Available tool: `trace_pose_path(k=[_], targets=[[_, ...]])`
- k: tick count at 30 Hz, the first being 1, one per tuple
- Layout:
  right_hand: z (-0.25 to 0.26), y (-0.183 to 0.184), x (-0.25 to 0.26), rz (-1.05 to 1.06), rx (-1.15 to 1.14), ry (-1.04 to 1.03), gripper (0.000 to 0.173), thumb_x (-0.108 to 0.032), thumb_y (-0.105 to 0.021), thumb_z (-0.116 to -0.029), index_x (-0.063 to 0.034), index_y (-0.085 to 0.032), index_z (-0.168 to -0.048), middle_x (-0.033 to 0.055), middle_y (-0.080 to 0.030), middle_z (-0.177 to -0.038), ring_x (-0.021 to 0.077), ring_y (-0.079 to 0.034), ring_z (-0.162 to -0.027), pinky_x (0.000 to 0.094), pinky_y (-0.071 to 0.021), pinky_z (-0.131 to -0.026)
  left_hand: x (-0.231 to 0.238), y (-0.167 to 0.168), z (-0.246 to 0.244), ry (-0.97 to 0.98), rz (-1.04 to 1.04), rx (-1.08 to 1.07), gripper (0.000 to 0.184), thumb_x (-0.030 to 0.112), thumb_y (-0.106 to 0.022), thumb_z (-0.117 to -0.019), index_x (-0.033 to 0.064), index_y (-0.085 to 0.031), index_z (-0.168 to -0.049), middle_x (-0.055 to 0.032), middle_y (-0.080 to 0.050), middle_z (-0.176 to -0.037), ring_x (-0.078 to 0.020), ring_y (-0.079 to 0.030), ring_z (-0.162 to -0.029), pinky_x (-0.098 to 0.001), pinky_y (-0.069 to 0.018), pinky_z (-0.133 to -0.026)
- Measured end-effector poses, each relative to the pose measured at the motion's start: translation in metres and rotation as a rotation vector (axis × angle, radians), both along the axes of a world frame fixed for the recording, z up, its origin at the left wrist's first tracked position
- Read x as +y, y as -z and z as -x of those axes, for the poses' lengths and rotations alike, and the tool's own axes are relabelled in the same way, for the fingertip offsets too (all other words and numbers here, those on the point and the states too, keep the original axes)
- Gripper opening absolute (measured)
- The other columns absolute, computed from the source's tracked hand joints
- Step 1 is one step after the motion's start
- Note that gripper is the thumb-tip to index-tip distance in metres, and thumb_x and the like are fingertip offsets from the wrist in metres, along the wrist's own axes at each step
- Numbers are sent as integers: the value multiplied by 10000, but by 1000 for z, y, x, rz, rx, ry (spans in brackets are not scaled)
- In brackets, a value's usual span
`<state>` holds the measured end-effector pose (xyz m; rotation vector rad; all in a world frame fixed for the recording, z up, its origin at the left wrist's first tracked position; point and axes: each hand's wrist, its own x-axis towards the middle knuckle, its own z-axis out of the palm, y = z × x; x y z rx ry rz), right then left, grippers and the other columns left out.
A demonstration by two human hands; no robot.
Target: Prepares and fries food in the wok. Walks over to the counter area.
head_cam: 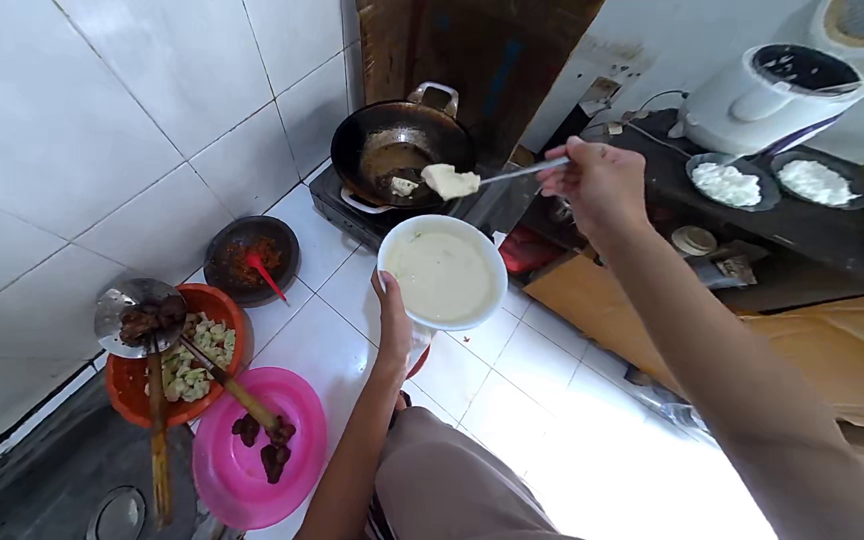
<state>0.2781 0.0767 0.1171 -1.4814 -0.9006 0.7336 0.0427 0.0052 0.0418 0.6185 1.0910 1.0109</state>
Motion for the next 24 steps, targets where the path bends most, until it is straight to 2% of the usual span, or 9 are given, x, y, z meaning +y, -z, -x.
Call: trace_pose_path(k=[4,7,11,16,19,24], targets=[[-6,21,64,-3,-54,16,351,-178,-373,-1122,66,-619,-1074,-10,-674,-696,43,-669,-577,229,-598,-623,1,7,3,1,-29,-9,582,376,-108,-1120,103,-31,-1628,-233,-259,-1616,-248,-406,-1432,-388,-400,-1140],[-5,41,96,29,-246,-14,417,-199,-360,-1133,124,-622,-1162,109,-695,-810,83,-685,-634,262,-603,-676,0,11,6,-5,-42,6,609,404,-112,-1110,95,-37,-1629,-222,-258,-1621,-238,-398,-1440,-388,-391,-1151],[6,48,115,14,-556,-88,416,-190,-372,-1128,119,-646,-1182,188,-710,-875,176,-711,-693,338,-606,-732,-5,13,7,-17,-35,-9,600,395,-119,-1108,99,-41,-1624,-215,-300,-1596,-227,-443,-1400,-378,-432,-1112],[6,44,127,-93,-845,-127,411,-190,-396,-1110,106,-678,-1154,255,-716,-907,341,-721,-757,489,-580,-782,-10,11,5,1,2,2,595,412,-105,-1108,114,-68,-1622,-199,-360,-1562,-206,-489,-1355,-359,-466,-1072],[4,36,130,-144,-850,-100,404,-176,-392,-1108,107,-677,-1155,244,-715,-904,316,-714,-737,463,-583,-768,-11,12,5,9,-9,-4,597,408,-107,-1109,110,-69,-1625,-205,-330,-1584,-212,-459,-1386,-367,-441,-1100],[11,38,121,-178,-804,-116,387,-166,-409,-1108,107,-682,-1130,211,-707,-858,238,-697,-692,386,-584,-727,-12,11,6,-1,-24,-7,592,403,-116,-1110,106,-75,-1621,-205,-358,-1558,-199,-490,-1349,-349,-464,-1070]])
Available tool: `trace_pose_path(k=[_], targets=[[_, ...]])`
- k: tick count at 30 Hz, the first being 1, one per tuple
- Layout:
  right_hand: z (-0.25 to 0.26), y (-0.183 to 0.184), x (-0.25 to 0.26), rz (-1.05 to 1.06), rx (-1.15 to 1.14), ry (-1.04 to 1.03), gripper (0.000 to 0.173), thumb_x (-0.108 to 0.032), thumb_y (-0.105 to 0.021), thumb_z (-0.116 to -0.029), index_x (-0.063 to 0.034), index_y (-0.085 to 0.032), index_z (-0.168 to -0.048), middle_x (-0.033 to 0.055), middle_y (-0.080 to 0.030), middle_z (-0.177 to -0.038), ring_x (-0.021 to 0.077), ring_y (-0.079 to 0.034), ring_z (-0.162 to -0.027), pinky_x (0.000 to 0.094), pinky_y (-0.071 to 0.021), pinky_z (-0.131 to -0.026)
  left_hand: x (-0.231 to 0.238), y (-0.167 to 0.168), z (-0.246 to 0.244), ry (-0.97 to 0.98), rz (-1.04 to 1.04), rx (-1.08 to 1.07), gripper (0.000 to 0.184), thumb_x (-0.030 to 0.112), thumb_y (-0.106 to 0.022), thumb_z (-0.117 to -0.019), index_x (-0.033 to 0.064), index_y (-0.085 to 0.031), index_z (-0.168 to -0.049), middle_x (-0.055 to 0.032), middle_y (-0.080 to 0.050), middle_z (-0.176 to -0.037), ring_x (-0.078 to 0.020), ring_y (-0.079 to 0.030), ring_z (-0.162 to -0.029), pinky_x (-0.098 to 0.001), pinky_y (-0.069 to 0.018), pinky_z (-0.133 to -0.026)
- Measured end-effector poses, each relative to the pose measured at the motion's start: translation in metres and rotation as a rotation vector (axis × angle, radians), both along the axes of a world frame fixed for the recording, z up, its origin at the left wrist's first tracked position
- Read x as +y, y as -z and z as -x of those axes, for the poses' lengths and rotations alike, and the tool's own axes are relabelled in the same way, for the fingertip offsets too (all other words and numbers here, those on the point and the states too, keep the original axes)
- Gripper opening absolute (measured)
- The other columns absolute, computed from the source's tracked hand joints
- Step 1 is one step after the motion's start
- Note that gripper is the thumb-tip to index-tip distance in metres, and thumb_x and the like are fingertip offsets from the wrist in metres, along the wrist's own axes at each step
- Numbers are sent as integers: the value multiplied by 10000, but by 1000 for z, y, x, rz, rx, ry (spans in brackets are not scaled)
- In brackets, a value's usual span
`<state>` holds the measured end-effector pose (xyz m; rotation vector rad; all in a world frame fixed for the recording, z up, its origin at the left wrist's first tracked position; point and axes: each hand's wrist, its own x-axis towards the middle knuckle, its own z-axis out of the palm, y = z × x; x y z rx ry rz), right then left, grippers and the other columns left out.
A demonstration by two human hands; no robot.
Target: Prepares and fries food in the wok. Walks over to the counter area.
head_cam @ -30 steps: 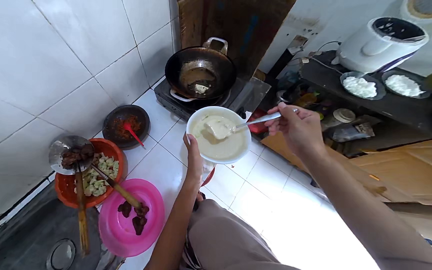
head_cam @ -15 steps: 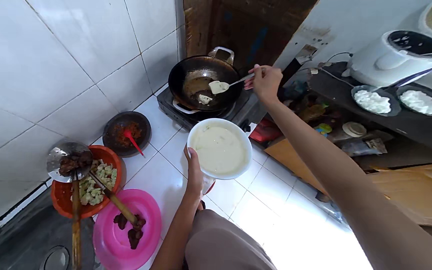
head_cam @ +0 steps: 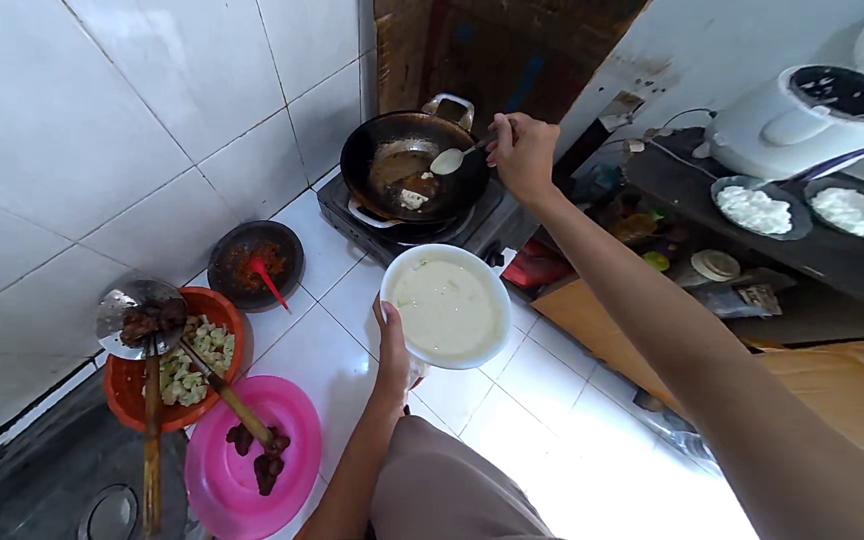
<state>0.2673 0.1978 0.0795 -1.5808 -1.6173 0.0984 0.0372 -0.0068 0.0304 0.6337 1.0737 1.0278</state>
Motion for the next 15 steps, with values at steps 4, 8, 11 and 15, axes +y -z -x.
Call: trace_pose_path(k=[4,8,11,15], targets=[[4,12,-4,-40,-15,-66,370,-159,-431,-1101,109,-682,-1136,220,-716,-868,260,-707,-691,399,-592,-720,-1,0,1,-11,-2,0,594,398,-119,-1107,109,-61,-1622,-206,-337,-1572,-204,-476,-1363,-355,-456,-1079],[3,16,-3,16,129,8,390,-175,-404,-1114,103,-675,-1150,185,-722,-871,188,-710,-679,340,-600,-703,-3,-1,2,-26,0,-6,593,386,-115,-1109,92,-54,-1621,-213,-327,-1577,-216,-464,-1375,-361,-443,-1096],[-4,15,0,181,449,134,415,-196,-351,-1134,103,-631,-1200,134,-725,-879,119,-706,-668,288,-605,-699,-6,-3,3,-27,16,-7,588,386,-106,-1111,100,-53,-1621,-209,-317,-1583,-224,-462,-1377,-371,-443,-1094],[-6,12,-5,279,923,256,384,-176,-330,-1139,108,-580,-1207,78,-703,-839,54,-672,-640,220,-575,-651,-9,1,7,-21,4,3,598,397,-100,-1107,99,-56,-1624,-204,-301,-1600,-227,-440,-1402,-385,-429,-1115]])
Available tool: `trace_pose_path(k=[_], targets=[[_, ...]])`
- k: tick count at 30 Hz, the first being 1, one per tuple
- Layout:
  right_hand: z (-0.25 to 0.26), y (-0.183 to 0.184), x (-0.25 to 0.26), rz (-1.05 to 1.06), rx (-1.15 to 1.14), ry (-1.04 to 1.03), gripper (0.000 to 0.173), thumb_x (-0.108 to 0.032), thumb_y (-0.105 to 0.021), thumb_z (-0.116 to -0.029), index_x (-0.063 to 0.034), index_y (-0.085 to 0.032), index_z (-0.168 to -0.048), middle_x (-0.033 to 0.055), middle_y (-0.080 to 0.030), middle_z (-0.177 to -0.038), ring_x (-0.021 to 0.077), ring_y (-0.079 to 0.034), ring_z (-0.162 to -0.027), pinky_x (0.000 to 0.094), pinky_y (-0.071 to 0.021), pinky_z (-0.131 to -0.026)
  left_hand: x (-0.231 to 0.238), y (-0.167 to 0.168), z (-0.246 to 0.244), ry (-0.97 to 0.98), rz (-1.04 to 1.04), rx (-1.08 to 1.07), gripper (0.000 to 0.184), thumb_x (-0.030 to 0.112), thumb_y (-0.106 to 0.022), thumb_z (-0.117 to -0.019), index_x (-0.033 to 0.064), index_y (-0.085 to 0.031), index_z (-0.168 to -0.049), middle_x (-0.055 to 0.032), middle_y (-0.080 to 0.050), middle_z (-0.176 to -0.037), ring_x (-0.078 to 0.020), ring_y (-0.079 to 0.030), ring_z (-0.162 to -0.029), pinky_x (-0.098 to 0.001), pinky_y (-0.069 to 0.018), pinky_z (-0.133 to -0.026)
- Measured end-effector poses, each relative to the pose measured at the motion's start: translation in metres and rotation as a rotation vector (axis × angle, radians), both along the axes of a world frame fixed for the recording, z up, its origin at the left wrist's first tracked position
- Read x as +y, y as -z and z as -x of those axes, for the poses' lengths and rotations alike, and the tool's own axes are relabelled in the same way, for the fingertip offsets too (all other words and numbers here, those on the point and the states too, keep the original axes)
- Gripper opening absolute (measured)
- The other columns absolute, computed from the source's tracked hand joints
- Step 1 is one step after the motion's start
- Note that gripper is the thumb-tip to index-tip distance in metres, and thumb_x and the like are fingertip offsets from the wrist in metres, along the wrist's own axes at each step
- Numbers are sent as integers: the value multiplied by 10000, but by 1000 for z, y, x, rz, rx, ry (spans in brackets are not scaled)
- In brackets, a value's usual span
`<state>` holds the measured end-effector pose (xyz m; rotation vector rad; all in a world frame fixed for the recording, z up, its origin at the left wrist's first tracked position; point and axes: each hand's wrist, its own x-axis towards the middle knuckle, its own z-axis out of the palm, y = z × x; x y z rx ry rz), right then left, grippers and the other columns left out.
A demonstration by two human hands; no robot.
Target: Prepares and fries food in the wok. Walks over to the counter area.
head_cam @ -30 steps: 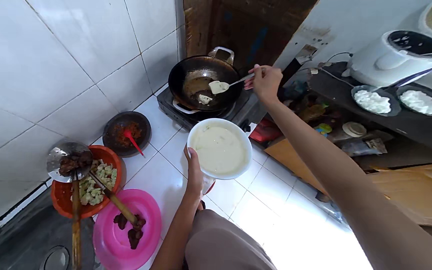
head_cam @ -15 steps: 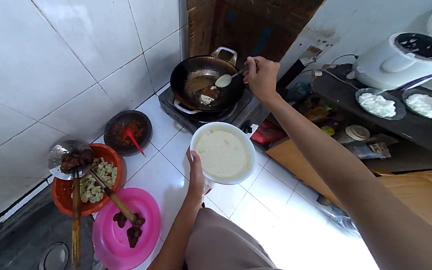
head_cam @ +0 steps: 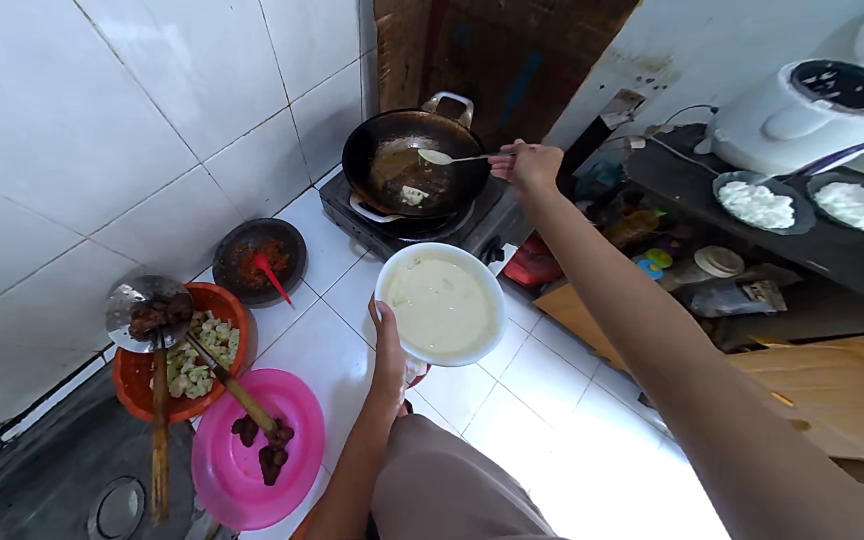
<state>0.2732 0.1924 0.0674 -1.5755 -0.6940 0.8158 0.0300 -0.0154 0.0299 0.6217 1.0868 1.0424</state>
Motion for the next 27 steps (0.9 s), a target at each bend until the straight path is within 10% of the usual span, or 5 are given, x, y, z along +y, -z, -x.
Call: trace_pose_path(k=[12,21,27], targets=[[-3,-34,-32,-28,450,72,217,-157,-393,-1127,-12,-525,-1219,20,-684,-914,9,-665,-686,133,-543,-640,3,5,10,-44,7,12,606,422,-118,-1111,126,-62,-1637,-188,-244,-1641,-240,-378,-1454,-407,-385,-1153],[33,-72,-163,-184,-46,-308,308,-222,-366,-1129,-89,-642,-1089,-102,-711,-744,-40,-586,-528,128,-505,-526,-1,-7,31,-63,5,15,589,412,-96,-1111,131,-102,-1628,-190,-317,-1598,-225,-446,-1398,-380,-433,-1106],[46,-40,-214,-629,-863,-555,293,-116,-492,-1065,85,-705,-1064,76,-726,-841,33,-677,-710,208,-592,-684,-10,-15,41,-84,21,17,582,415,-92,-1111,117,-189,-1601,-173,-434,-1505,-185,-536,-1293,-344,-489,-1030]])
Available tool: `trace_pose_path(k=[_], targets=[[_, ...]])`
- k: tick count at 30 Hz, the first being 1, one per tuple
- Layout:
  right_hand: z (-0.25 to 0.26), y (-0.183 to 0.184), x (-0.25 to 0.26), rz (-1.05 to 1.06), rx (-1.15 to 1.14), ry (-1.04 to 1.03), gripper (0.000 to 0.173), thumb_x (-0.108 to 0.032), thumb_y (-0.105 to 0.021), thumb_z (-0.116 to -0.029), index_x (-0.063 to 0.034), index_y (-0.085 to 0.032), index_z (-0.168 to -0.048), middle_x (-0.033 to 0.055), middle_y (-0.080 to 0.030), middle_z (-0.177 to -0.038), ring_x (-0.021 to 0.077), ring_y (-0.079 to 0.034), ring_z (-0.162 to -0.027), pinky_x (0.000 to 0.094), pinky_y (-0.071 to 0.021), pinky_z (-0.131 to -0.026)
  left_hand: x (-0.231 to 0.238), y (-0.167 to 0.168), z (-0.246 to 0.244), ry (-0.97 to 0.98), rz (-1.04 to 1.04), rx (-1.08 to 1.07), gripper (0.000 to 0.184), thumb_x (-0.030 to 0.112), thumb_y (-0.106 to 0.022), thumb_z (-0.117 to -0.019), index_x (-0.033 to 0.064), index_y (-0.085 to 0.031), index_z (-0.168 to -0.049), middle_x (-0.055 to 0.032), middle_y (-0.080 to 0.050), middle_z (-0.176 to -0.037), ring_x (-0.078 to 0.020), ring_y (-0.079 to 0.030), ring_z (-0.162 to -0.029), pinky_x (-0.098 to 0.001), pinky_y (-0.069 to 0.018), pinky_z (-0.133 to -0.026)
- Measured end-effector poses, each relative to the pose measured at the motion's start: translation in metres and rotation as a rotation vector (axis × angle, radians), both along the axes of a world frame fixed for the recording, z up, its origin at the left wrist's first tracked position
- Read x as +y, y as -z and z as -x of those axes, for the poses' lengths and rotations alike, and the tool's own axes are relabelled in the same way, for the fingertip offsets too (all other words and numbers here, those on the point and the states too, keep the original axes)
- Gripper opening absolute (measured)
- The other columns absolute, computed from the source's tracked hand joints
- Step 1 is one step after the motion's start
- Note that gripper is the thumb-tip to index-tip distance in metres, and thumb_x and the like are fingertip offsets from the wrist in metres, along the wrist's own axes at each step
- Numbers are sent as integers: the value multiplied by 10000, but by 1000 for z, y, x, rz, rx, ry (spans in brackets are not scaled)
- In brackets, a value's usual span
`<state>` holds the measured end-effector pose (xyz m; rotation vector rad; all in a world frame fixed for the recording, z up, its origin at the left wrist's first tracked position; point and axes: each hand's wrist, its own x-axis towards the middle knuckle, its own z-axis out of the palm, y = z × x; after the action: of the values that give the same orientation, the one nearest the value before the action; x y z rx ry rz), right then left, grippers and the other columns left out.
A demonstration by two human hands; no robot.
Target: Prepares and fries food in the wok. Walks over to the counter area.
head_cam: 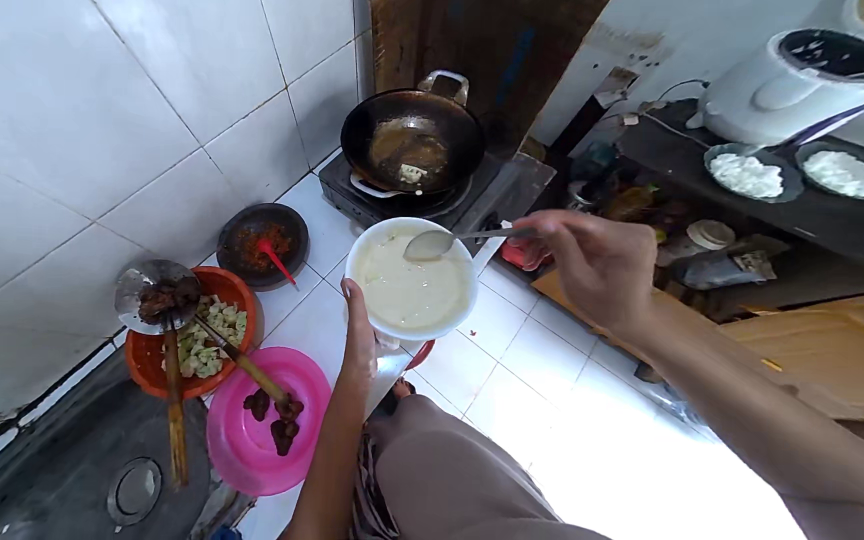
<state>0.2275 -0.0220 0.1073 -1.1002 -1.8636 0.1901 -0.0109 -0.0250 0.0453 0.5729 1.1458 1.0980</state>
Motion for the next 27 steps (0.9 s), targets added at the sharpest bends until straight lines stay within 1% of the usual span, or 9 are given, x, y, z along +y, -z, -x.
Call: trace_pose_path(k=[1,3,6,9,12,16,21,24,27], targets=[[0,5,-1,-78,-99,-18,290,-103,-496,-1056,94,-708,-1043,137,-720,-833,87,-679,-717,231,-584,-694,-2,-1,2,2,4,3,587,419,-87,-1109,110,-187,-1598,-172,-441,-1495,-181,-543,-1283,-340,-496,-1019],[4,19,-4,-68,-126,-16,290,-84,-492,-1038,92,-721,-1017,153,-715,-811,96,-670,-705,216,-566,-700,-7,-2,3,-1,11,4,595,426,-84,-1110,105,-193,-1599,-171,-436,-1503,-181,-538,-1291,-339,-496,-1019],[14,39,-10,253,206,54,278,-82,-460,-1062,90,-677,-1031,3,-717,-789,-45,-653,-652,133,-567,-653,-10,2,6,1,8,7,594,422,-92,-1111,124,-130,-1624,-179,-335,-1590,-212,-457,-1386,-371,-443,-1089],[28,44,-13,593,536,133,258,-78,-420,-1080,17,-651,-1018,-66,-711,-694,-12,-660,-565,168,-580,-579,-13,8,8,23,-11,12,592,411,-92,-1112,129,-76,-1632,-182,-257,-1634,-225,-394,-1441,-381,-398,-1138],[36,39,-15,673,674,163,270,-59,-396,-1087,-19,-644,-991,-65,-711,-664,13,-666,-546,178,-581,-567,-17,8,10,40,-13,19,587,400,-90,-1113,126,-83,-1631,-183,-274,-1624,-218,-402,-1435,-372,-402,-1134],[37,30,-23,473,579,123,252,-85,-413,-1076,-53,-654,-1009,-104,-720,-702,-9,-672,-569,165,-588,-575,-21,8,12,37,-20,13,587,397,-99,-1111,132,-83,-1634,-170,-248,-1642,-210,-371,-1458,-371,-371,-1159],[38,27,-32,166,359,50,233,-91,-451,-1075,-9,-664,-1028,-117,-734,-796,-62,-682,-671,140,-596,-651,-24,9,16,22,-16,-8,600,415,-100,-1108,124,-84,-1632,-174,-270,-1628,-206,-400,-1436,-362,-401,-1134],[35,23,-38,-23,147,-44,297,-139,-479,-1090,57,-689,-1013,32,-733,-824,-38,-683,-745,138,-580,-726,-25,11,18,21,-29,-12,599,405,-105,-1105,124,-54,-1632,-181,-260,-1629,-200,-392,-1441,-355,-395,-1140],[32,14,-42,-188,-98,-61,293,-142,-467,-1094,39,-681,-1009,145,-709,-793,70,-678,-744,153,-539,-730,-26,11,19,26,-24,-6,594,401,-94,-1109,122,-43,-1632,-182,-267,-1626,-195,-405,-1433,-355,-400,-1138]])
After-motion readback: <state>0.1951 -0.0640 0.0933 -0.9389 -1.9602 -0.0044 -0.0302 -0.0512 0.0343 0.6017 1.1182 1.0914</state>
